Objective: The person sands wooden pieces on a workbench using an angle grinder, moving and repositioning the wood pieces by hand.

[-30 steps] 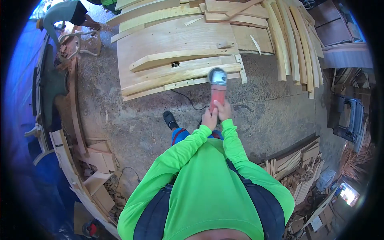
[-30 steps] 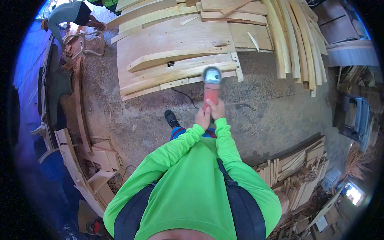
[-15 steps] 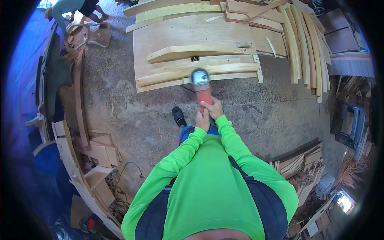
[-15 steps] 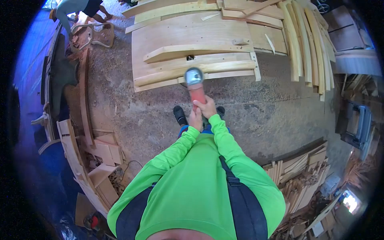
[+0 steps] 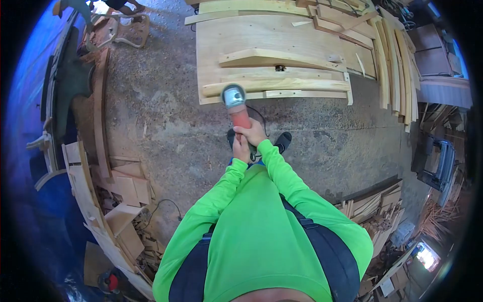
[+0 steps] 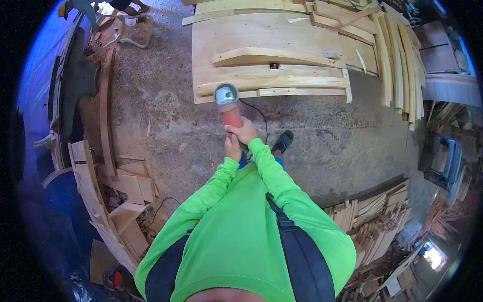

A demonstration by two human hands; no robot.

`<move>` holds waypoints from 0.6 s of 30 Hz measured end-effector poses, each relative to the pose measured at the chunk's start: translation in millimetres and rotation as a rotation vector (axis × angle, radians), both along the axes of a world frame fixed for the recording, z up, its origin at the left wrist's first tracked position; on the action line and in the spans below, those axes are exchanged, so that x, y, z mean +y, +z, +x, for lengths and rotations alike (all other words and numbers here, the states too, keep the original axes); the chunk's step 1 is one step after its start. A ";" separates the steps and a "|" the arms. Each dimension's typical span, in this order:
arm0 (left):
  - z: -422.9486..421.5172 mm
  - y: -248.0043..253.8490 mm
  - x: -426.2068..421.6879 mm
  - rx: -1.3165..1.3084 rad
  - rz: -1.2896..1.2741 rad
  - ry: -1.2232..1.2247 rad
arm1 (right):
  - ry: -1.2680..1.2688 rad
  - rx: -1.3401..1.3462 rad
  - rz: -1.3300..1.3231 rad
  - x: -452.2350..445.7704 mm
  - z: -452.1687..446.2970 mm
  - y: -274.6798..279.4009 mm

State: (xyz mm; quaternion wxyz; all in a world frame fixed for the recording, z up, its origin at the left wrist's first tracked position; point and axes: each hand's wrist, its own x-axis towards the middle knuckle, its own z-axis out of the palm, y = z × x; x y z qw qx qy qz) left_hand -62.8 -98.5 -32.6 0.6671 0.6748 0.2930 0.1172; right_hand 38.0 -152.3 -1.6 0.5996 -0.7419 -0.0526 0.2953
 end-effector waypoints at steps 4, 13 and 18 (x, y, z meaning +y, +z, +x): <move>-5.9 13.7 29.6 0.039 -0.001 -0.010 | 0.018 -0.003 0.009 23.9 -6.1 12.5; 25.1 30.6 18.4 0.292 0.109 -0.417 | -0.533 0.146 0.173 -16.3 -11.7 28.9; 1.9 23.2 44.0 0.258 0.035 -0.244 | -0.278 0.089 0.048 17.6 -15.7 17.0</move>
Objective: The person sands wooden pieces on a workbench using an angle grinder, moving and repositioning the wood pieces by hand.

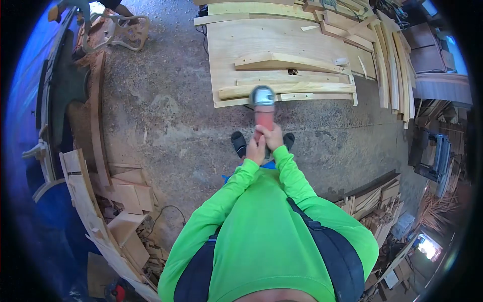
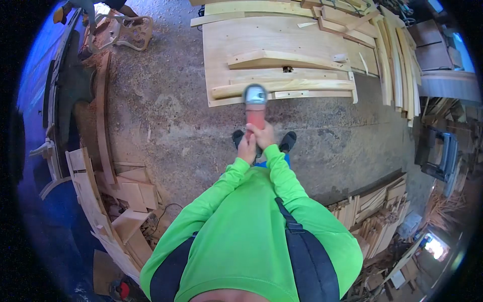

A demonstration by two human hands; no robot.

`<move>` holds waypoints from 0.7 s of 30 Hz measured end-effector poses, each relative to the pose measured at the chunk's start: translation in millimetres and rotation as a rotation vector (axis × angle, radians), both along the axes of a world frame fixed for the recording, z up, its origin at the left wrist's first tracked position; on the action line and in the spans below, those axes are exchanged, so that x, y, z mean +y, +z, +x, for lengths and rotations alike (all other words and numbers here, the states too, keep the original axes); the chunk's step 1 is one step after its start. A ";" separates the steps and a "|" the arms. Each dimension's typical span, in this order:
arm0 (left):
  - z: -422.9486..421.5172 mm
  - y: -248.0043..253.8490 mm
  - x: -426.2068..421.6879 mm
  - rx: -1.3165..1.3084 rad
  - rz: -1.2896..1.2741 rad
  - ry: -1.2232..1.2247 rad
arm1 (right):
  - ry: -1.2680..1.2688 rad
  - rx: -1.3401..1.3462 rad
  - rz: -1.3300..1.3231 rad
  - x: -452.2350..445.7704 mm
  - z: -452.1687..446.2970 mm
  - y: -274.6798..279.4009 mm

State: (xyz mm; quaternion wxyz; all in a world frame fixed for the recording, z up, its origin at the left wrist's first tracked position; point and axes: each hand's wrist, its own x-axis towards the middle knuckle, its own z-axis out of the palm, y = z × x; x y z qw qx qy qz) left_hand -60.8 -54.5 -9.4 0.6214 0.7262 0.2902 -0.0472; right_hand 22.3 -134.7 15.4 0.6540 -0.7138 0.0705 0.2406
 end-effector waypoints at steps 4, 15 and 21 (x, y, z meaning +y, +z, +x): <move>-21.3 9.3 23.8 -0.139 -0.062 0.252 | 0.211 0.021 0.024 45.8 -10.9 -8.2; 24.5 19.9 4.2 0.101 0.023 -0.177 | -0.253 0.004 0.042 -1.4 6.7 15.2; 0.9 -2.2 27.4 -0.012 -0.053 -0.090 | -0.069 0.021 0.027 25.2 -2.1 8.1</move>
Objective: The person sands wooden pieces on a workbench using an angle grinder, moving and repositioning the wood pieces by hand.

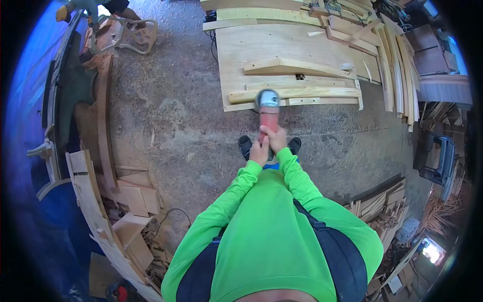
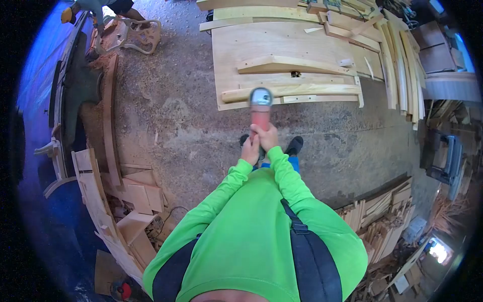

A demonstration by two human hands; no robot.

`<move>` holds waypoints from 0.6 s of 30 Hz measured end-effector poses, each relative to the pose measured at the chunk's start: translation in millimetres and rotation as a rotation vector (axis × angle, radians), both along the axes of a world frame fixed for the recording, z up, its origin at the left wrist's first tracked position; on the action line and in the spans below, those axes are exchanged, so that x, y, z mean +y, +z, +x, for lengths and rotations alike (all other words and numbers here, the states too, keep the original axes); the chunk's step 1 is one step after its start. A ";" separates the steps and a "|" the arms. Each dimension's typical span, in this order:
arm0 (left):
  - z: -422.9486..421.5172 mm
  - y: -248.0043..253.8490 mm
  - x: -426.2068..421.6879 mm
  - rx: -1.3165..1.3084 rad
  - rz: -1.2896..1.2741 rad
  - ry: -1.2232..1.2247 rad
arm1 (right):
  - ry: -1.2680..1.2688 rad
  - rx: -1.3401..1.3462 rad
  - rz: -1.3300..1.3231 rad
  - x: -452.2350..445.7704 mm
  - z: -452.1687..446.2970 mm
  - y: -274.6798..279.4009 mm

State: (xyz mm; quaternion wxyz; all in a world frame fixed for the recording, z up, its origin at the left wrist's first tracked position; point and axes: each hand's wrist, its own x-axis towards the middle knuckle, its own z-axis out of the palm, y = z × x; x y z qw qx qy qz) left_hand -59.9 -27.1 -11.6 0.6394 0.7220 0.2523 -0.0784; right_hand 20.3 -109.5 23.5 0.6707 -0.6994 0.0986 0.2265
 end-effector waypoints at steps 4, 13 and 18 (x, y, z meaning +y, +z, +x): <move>-34.2 21.2 31.5 -0.042 -0.016 0.304 | 0.254 0.005 -0.055 53.5 -19.9 -10.4; -35.7 3.2 45.3 0.038 0.083 0.145 | 0.155 -0.030 -0.021 52.5 -24.4 -10.2; -25.4 -0.3 20.8 0.104 0.003 0.026 | -0.005 -0.052 -0.048 22.8 -27.1 -15.3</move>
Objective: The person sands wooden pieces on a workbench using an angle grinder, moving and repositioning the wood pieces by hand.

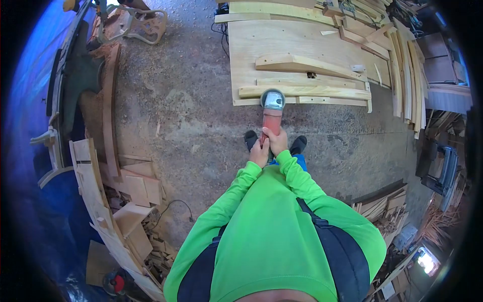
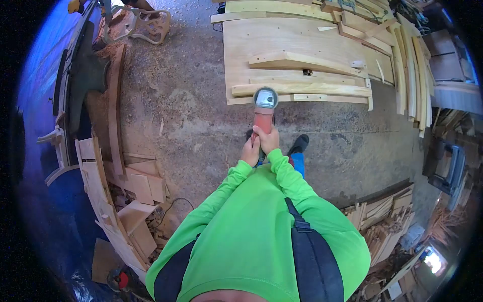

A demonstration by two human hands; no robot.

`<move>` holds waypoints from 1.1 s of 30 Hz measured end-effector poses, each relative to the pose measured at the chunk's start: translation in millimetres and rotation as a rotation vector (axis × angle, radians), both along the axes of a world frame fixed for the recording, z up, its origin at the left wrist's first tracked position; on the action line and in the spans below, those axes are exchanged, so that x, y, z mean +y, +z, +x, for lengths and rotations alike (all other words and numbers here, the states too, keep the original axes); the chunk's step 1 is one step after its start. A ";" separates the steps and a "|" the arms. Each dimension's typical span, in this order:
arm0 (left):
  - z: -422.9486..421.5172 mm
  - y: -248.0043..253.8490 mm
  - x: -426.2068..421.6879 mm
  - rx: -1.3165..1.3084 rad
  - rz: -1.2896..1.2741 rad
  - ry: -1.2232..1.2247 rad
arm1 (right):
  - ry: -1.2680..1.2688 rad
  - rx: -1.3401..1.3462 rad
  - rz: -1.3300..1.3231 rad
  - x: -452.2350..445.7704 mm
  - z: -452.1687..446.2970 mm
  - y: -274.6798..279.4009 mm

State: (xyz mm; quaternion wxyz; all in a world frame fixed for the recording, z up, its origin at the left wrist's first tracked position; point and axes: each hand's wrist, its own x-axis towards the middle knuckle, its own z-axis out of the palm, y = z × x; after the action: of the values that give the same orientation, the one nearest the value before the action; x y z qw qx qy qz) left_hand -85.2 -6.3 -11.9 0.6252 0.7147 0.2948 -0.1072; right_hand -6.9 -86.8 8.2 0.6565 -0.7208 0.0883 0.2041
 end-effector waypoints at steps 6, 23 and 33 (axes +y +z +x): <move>-3.5 14.0 9.3 -0.182 -0.050 0.221 | 0.246 0.051 0.052 23.4 12.3 1.6; 88.3 6.3 30.4 -0.376 0.547 0.116 | -0.439 0.047 0.291 -159.3 64.6 16.5; 158.7 -60.3 151.2 -0.361 0.385 0.168 | -0.232 -0.036 0.189 -139.7 57.5 12.4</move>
State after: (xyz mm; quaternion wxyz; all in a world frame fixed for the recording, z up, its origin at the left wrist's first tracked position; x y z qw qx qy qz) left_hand 73.5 144.9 -72.2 0.5269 0.8009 0.2518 0.1325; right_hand 50.6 -226.5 20.6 0.7423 -0.6440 0.1398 0.1213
